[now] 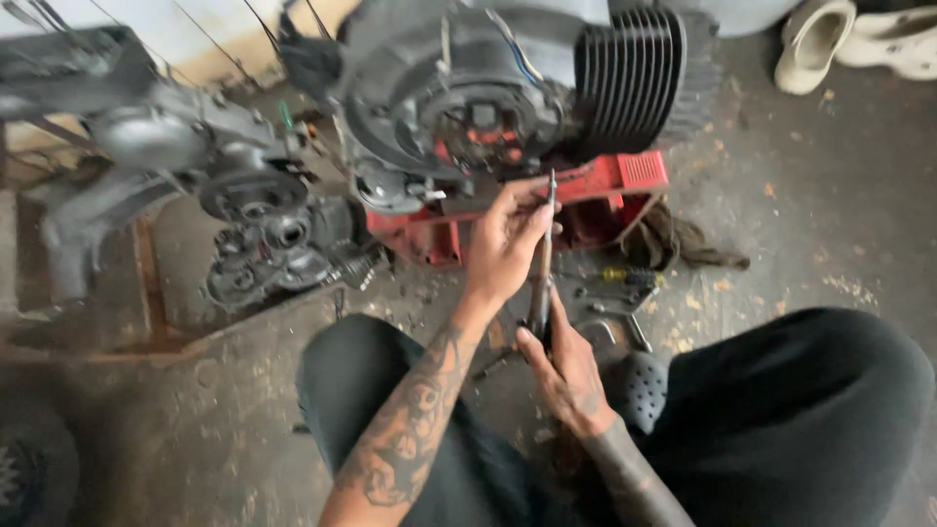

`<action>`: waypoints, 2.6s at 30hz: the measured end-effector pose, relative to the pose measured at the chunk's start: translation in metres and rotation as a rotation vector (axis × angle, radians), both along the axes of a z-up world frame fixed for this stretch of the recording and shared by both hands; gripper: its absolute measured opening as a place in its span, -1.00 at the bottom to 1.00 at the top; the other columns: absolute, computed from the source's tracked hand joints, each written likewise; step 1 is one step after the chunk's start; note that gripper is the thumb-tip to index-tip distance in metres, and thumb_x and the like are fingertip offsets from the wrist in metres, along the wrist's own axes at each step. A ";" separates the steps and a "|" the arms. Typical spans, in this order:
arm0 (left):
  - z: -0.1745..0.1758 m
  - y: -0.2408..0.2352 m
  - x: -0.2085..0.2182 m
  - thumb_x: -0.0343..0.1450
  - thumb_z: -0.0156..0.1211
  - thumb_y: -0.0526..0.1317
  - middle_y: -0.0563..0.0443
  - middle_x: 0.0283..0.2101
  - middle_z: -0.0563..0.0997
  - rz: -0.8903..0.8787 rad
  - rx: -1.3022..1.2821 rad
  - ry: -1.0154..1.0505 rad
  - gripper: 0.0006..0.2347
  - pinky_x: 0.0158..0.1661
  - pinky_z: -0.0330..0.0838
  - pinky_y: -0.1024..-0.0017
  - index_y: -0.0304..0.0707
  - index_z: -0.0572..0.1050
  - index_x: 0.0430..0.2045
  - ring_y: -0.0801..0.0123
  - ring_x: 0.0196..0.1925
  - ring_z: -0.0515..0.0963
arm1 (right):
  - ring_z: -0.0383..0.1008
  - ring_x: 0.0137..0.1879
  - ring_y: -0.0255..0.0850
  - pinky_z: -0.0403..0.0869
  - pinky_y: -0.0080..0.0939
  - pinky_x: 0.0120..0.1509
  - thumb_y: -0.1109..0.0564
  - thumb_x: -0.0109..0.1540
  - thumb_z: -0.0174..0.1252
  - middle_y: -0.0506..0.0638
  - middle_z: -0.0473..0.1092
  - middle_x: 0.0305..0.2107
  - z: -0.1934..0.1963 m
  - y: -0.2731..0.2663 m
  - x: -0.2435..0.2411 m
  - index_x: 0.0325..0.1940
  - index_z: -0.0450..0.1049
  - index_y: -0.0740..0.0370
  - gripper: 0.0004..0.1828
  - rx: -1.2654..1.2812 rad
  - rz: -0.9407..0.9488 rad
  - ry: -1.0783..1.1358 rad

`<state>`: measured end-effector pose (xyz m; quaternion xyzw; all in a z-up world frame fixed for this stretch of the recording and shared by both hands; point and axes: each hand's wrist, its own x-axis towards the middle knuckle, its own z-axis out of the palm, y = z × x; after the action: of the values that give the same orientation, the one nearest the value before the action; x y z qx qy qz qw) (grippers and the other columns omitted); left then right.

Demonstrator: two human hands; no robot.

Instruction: The person is sitting on the floor and using a T-handle wrench to tighten bolts on a disassembled motorcycle engine. The engine is placed on a red stand, and the person works on the stator area, occasionally adjusting their grip and position.

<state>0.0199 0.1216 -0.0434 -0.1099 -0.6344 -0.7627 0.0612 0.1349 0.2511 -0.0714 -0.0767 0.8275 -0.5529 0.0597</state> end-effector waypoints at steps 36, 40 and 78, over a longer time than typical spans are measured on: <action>-0.036 -0.003 -0.022 0.47 -0.04 -0.35 -0.10 -0.28 0.58 0.062 0.273 -0.388 -0.41 -0.22 0.54 0.40 -0.20 0.13 0.51 0.29 -0.33 0.58 | 0.57 -0.40 -0.02 0.48 -0.13 -0.32 -0.01 0.26 0.19 0.20 0.58 -0.30 -0.022 0.007 -0.053 0.55 0.03 0.34 -0.14 -0.221 0.021 0.098; -0.041 -0.008 -0.024 0.47 -0.09 -0.33 -0.13 -0.25 0.59 0.083 0.173 -0.358 -0.43 -0.17 0.54 0.44 -0.22 0.15 0.50 0.23 -0.26 0.62 | 0.52 -0.44 -0.10 0.44 -0.17 -0.35 -0.05 0.27 0.15 0.10 0.56 -0.33 -0.025 0.012 -0.061 0.57 0.00 0.29 -0.14 -0.254 0.077 0.045; -0.024 -0.026 -0.029 0.39 -0.09 -0.19 -0.27 -0.26 0.58 0.187 0.260 -0.433 -0.45 -0.19 0.47 0.29 -0.27 0.36 0.37 0.15 -0.32 0.55 | 0.58 -0.11 -0.24 0.56 -0.30 0.00 0.05 0.25 0.15 0.06 0.56 -0.12 0.017 0.014 -0.062 0.55 0.01 0.31 -0.16 -0.629 0.141 -0.199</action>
<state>-0.0094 0.0957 -0.0679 0.1237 -0.5370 -0.8344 0.0081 0.0725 0.2655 -0.0541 -0.0943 0.5992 -0.7804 0.1518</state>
